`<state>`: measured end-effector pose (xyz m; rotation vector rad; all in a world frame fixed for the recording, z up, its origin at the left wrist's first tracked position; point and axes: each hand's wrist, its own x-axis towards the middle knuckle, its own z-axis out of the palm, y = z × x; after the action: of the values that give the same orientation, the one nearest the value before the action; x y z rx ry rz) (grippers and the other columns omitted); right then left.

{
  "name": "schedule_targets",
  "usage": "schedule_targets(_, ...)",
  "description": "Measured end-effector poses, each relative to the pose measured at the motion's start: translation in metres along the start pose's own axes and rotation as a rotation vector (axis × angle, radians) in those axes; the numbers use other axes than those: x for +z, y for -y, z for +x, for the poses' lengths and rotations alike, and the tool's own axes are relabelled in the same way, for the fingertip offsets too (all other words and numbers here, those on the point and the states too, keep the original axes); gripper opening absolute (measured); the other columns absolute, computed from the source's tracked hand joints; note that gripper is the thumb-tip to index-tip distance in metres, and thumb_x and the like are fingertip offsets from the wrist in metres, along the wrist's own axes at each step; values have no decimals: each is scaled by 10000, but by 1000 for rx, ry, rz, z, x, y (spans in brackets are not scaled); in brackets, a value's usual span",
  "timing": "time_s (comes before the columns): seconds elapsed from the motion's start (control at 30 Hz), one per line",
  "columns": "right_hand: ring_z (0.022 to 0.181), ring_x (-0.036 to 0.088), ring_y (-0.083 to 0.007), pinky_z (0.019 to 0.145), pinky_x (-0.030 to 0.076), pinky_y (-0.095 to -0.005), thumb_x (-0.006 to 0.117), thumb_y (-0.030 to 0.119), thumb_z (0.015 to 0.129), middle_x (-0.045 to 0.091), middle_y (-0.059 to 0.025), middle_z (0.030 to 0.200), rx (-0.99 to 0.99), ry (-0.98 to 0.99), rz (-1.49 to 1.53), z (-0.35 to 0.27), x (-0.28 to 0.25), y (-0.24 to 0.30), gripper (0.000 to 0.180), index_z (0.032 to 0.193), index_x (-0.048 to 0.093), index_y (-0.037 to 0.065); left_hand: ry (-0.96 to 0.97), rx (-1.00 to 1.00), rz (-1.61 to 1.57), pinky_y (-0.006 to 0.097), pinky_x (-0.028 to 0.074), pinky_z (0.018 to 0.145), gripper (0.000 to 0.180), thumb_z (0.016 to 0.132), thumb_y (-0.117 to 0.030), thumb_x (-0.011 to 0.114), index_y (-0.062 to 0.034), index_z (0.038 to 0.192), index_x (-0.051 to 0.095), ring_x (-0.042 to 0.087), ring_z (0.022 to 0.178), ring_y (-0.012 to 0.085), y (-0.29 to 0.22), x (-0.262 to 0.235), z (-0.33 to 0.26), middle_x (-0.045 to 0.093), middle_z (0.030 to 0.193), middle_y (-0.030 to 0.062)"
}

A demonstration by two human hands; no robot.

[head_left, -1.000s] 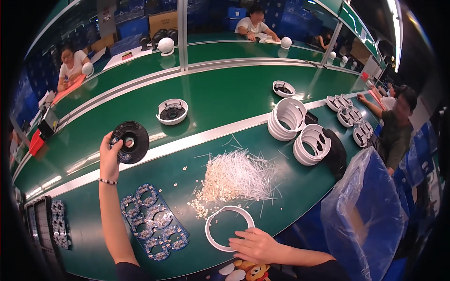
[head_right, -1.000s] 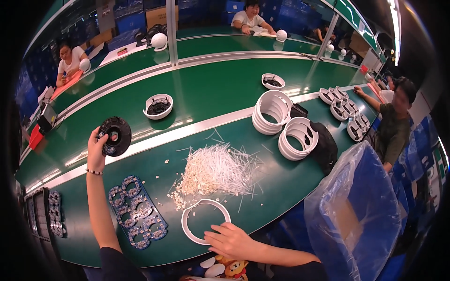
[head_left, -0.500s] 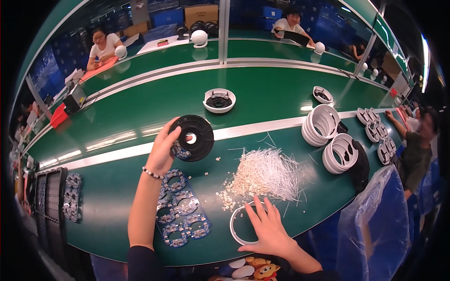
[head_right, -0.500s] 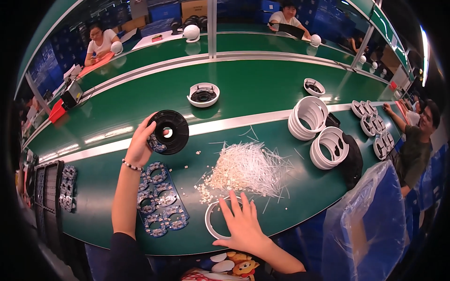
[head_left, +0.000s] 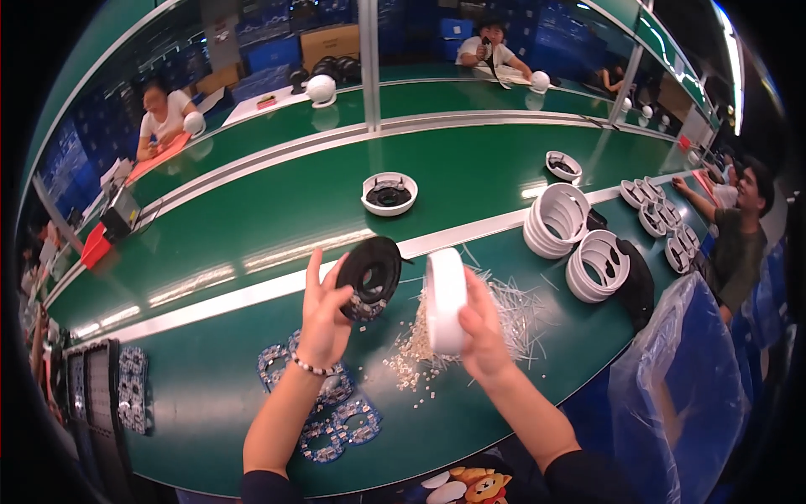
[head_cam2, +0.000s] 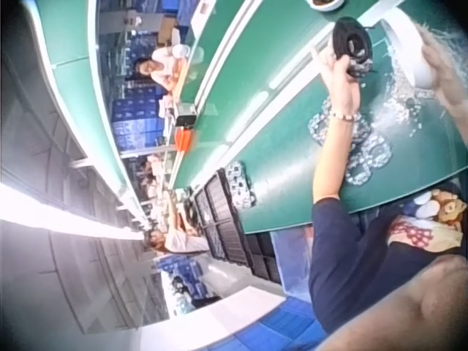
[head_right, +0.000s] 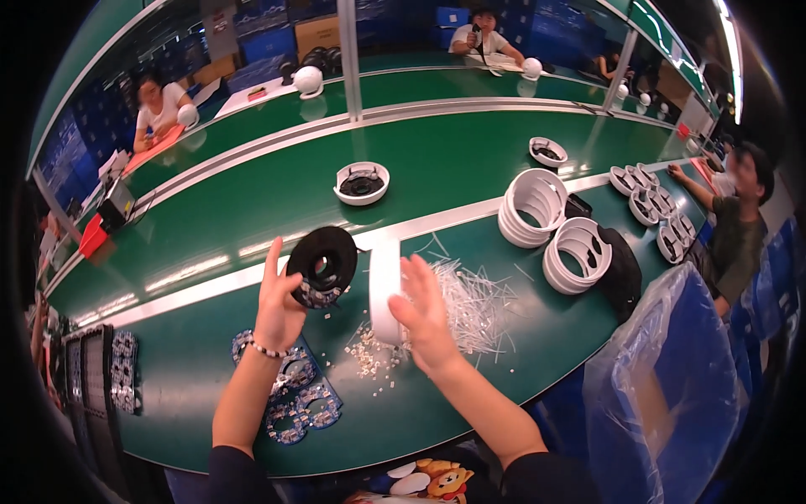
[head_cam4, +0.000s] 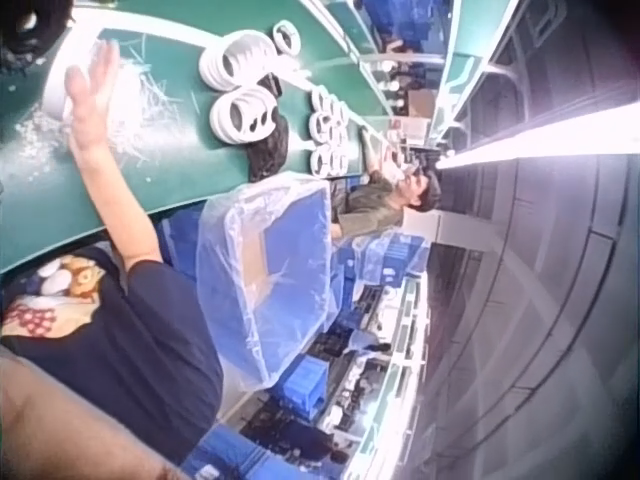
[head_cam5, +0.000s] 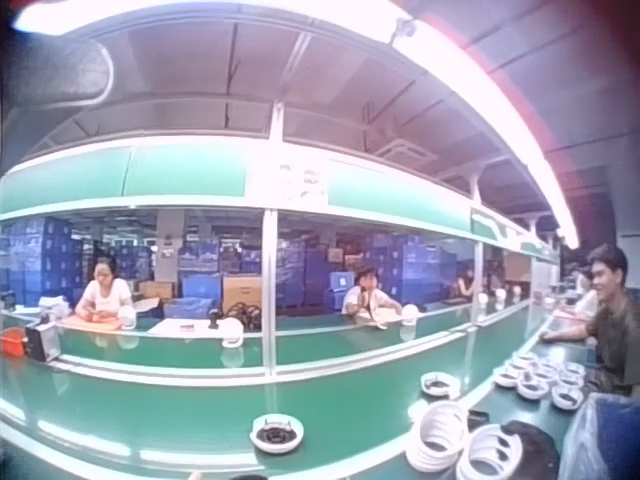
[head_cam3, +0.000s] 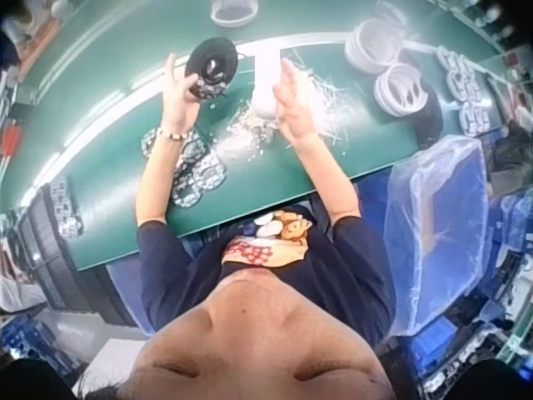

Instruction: Assembling the components of circular LED light fixtures on a factory production line.

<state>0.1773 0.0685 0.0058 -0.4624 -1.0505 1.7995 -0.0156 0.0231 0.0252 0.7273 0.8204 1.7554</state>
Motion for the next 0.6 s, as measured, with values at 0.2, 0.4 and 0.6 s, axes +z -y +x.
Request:
schedule_targets(0.2,1283,181,-236,1023,213,-350,625,189,777,188,-163,1372,-48,-99,160,16,7,-38,772,1327,120,-10,116,117,27,363,326,964,878,649,34,436,-158,1376,-17,333,1212,273,31,24,-11,167,1393,151)
schedule_targets(0.4,1281,178,-263,1026,194,-351,695,178,692,198,-189,1357,-324,4,-232,0,12,-42,897,1323,96,-40,346,-276,3,322,181,1043,987,459,-23,501,-63,1369,120,275,1257,232,24,12,-16,284,1357,103)
schedule_targets(0.6,1287,168,-283,1037,154,-353,775,209,589,114,-221,1391,-421,75,-539,-5,12,-39,1062,1330,52,-25,287,-476,-48,412,318,977,644,839,-492,391,-55,1302,294,421,1151,265,23,-5,-18,401,1280,120)
